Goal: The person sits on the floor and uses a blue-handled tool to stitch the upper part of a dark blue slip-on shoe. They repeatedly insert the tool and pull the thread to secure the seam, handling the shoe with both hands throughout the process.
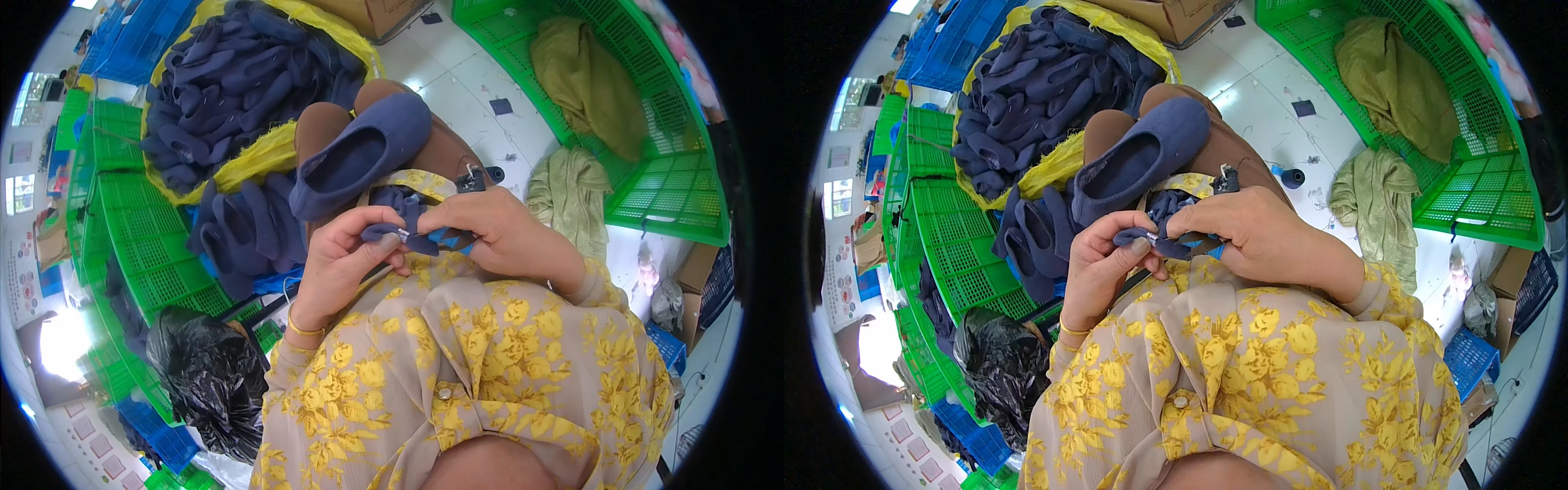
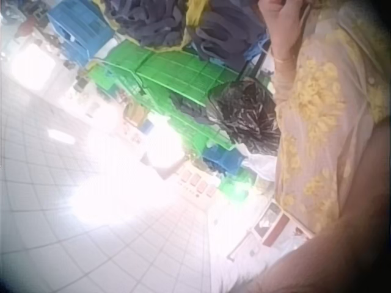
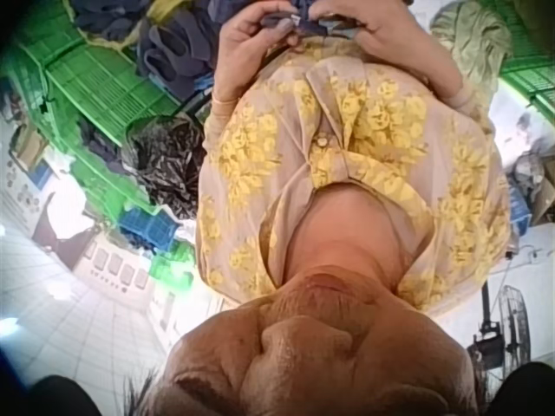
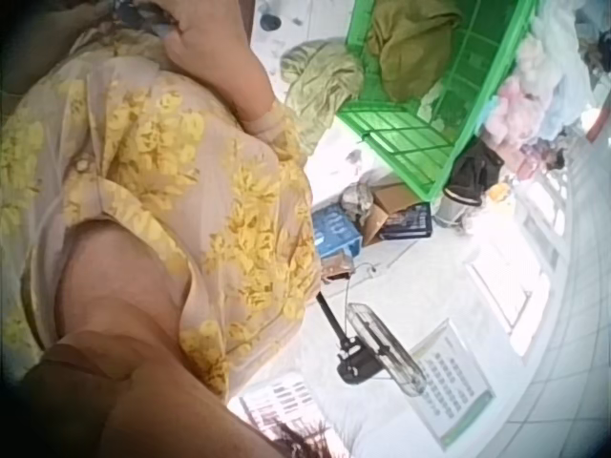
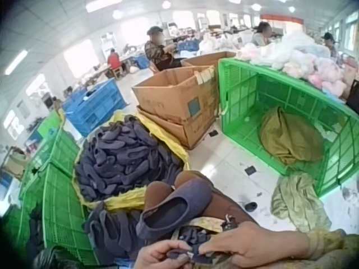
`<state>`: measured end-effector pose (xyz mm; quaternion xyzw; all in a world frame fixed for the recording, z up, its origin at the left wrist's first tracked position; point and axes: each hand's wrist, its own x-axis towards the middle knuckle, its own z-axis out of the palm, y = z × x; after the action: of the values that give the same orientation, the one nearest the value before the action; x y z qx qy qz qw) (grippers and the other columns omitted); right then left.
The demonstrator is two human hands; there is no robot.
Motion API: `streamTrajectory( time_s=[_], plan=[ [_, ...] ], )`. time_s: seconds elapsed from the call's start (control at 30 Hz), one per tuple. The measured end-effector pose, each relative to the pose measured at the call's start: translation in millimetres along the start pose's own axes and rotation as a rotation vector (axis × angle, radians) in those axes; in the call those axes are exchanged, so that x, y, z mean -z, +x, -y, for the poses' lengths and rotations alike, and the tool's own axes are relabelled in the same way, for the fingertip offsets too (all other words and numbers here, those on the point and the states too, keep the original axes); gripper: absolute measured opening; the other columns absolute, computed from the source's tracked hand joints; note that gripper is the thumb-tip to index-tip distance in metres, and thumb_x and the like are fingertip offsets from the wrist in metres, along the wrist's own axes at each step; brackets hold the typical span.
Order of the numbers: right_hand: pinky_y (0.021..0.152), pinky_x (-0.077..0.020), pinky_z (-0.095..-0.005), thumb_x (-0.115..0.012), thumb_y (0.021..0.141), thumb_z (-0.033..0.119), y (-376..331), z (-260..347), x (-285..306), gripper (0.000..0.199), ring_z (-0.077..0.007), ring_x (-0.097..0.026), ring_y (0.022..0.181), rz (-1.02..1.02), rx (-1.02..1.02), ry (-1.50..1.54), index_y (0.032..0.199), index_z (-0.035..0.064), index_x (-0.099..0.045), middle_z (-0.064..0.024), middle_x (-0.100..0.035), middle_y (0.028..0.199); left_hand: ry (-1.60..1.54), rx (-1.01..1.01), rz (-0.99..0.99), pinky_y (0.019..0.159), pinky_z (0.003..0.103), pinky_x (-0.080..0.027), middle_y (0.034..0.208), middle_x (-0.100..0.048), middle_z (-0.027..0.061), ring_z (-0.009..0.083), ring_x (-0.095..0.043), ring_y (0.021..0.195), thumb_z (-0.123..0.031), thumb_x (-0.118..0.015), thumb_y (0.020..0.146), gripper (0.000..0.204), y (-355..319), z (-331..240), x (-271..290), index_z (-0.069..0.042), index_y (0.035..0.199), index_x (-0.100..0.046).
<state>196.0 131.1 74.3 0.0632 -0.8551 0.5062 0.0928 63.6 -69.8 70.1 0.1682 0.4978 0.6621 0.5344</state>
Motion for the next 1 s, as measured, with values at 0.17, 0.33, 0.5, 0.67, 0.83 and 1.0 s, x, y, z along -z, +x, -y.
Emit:
streamTrajectory(
  time_s=[0.17,0.33,0.5,0.67,0.83,1.0],
  plan=[
    [0.081,-0.0538,-0.0337,-0.052,0.066,-0.013,-9,-9,-8,0.056,-0.0313,-0.068,0.092,0.008,-0.064,0.107,0.115,0.0094,-0.064,-0.0127,-0.07,0.1,-0.096,0.056,0.012,0.076,0.031,-0.058,0.092,-0.065,0.0089,0.0143,-0.066,0.079,-0.003,-0.059,0.095,0.019,-3,3,-1,0.003,0.114,-0.059],
    [0.084,-0.053,-0.0303,-0.05,0.07,-0.016,-12,-4,-13,0.053,-0.0258,-0.07,0.095,0.056,-0.169,0.225,0.115,0.0092,-0.064,-0.0099,-0.071,0.104,-0.137,0.093,0.007,0.076,0.03,-0.057,0.091,-0.066,0.0091,0.0141,-0.067,0.078,-0.003,-0.058,0.096,0.018,-5,11,-1,0.003,0.113,-0.058],
    [0.083,-0.0524,-0.0287,-0.05,0.074,-0.016,-12,-10,-20,0.05,-0.0232,-0.07,0.094,0.041,-0.109,0.292,0.116,0.0093,-0.063,-0.0087,-0.071,0.103,-0.118,0.149,-0.009,0.076,0.028,-0.057,0.091,-0.067,0.0086,0.0134,-0.067,0.077,-0.003,-0.057,0.096,0.016,-6,11,-3,0.002,0.112,-0.058],
    [0.084,-0.052,-0.0287,-0.051,0.077,-0.015,-14,-14,-21,0.049,-0.0235,-0.069,0.093,0.039,-0.094,0.292,0.117,0.0093,-0.062,-0.0098,-0.07,0.103,-0.147,0.143,-0.012,0.076,0.028,-0.057,0.091,-0.067,0.0087,0.0134,-0.067,0.077,-0.004,-0.057,0.096,0.015,-5,12,-6,0.002,0.11,-0.058],
    [0.085,-0.0519,-0.0295,-0.052,0.077,-0.014,-16,-17,-22,0.05,-0.0244,-0.069,0.096,0.045,-0.098,0.278,0.119,0.0094,-0.062,-0.0113,-0.07,0.104,-0.24,0.141,0.004,0.076,0.029,-0.058,0.091,-0.067,0.0099,0.0149,-0.068,0.077,-0.005,-0.057,0.096,0.015,-5,16,-2,0.002,0.11,-0.058],
    [0.086,-0.0519,-0.0307,-0.053,0.076,-0.014,-20,-20,-21,0.051,-0.0258,-0.069,0.099,0.066,-0.103,0.27,0.12,0.01,-0.062,-0.012,-0.07,0.106,-0.273,0.149,-0.005,0.076,0.03,-0.058,0.09,-0.067,0.0104,0.0164,-0.068,0.077,-0.006,-0.056,0.096,0.017,-6,16,-3,0.002,0.111,-0.058]
  ],
)
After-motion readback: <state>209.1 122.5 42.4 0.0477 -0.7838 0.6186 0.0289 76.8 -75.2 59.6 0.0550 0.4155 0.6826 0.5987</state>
